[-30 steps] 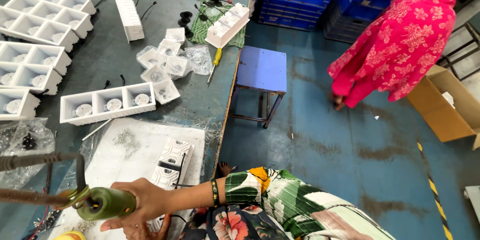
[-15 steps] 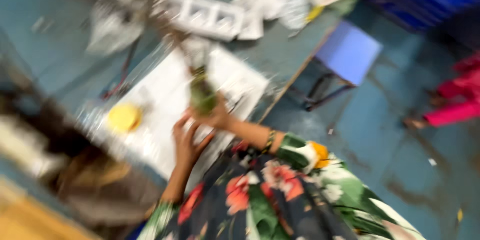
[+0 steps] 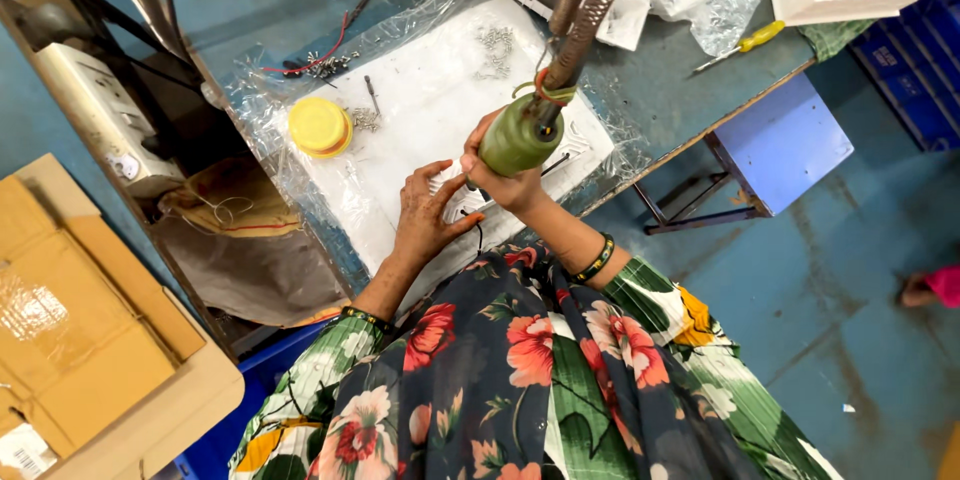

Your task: The person places LED modules into a white foam holder on the workbench, arranges black wires against the fixture, and solders the wire connections using a hanging soldering iron. They work through multiple fixtures and at the end lift and reposition a foam tray of assembled units.

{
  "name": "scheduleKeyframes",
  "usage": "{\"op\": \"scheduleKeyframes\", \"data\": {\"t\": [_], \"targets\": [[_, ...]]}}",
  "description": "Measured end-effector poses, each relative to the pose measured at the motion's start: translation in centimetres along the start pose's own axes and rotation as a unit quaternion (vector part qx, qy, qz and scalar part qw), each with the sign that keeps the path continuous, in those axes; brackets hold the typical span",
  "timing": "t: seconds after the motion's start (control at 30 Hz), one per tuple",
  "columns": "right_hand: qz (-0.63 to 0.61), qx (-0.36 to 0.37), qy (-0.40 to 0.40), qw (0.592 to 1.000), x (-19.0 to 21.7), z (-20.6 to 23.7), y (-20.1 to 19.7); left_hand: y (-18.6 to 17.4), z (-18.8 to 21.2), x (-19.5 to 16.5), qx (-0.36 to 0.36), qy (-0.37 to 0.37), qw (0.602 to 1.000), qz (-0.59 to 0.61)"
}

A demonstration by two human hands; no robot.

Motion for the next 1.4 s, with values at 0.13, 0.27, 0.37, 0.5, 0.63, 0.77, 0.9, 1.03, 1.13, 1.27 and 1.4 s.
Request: {"op": "scheduleKeyframes", "data": {"t": [0.13, 0.27, 0.37, 0.5, 0.63, 0.77, 0.9, 1.03, 1.13, 1.27, 1.4], "targets": [[0.012, -0.003, -0.007, 1.0, -0.7, 0.0, 0.0, -0.1, 0.2, 0.1, 0.004, -0.004, 1.0, 0.005], [-0.009, 0.0, 0.003, 1.0, -0.9, 0.0, 0.0, -0.2, 0.1, 0.1, 0.006, -0.004, 1.0, 0.005], [-0.017, 0.003, 0.008, 1.0, -0.9, 0.0, 0.1, -0.3, 0.0, 0.2, 0.005, 0.002, 1.0, 0.004], [-0.007, 0.006, 0.002, 1.0, -0.8, 0.1, 0.2, -0.3, 0.1, 0.3, -0.003, 0.007, 1.0, 0.006], [-0.005, 0.008, -0.001, 1.0, -0.7, 0.1, 0.3, -0.3, 0.1, 0.4, 0.001, 0.009, 1.0, 0.008], [-0.015, 0.006, 0.003, 1.0, -0.7, 0.0, 0.4, -0.4, 0.1, 0.6, -0.002, 0.009, 1.0, 0.012], [-0.022, 0.014, -0.001, 1.0, -0.8, 0.0, 0.3, -0.3, 0.1, 0.7, -0.003, 0.011, 1.0, 0.013], [-0.036, 0.009, 0.014, 0.999, -1.3, 0.1, 0.3, -0.1, -0.1, 0.8, 0.003, 0.006, 1.0, 0.01], [0.012, -0.03, 0.008, 0.999, -2.0, 0.1, 0.7, -0.1, -0.2, 1.0, 0.003, 0.004, 1.0, 0.01], [0.057, -0.009, -0.049, 0.997, -2.2, -0.3, 0.6, 0.1, -0.4, 1.4, 0.006, -0.021, 0.999, 0.028], [0.048, -0.006, -0.025, 0.999, -2.2, -0.7, 1.2, -0.2, -0.5, 1.3, 0.0, -0.025, 1.0, 0.017]]}}
Point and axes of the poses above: each hand's wrist, its own z-axis away from the middle knuckle, its own y-axis out of the palm, x = y × z, the point moved 2 cm from there along -z, towards the middle knuckle, and after that the axes turned 11 degrees about y, right-handed, at the moved point
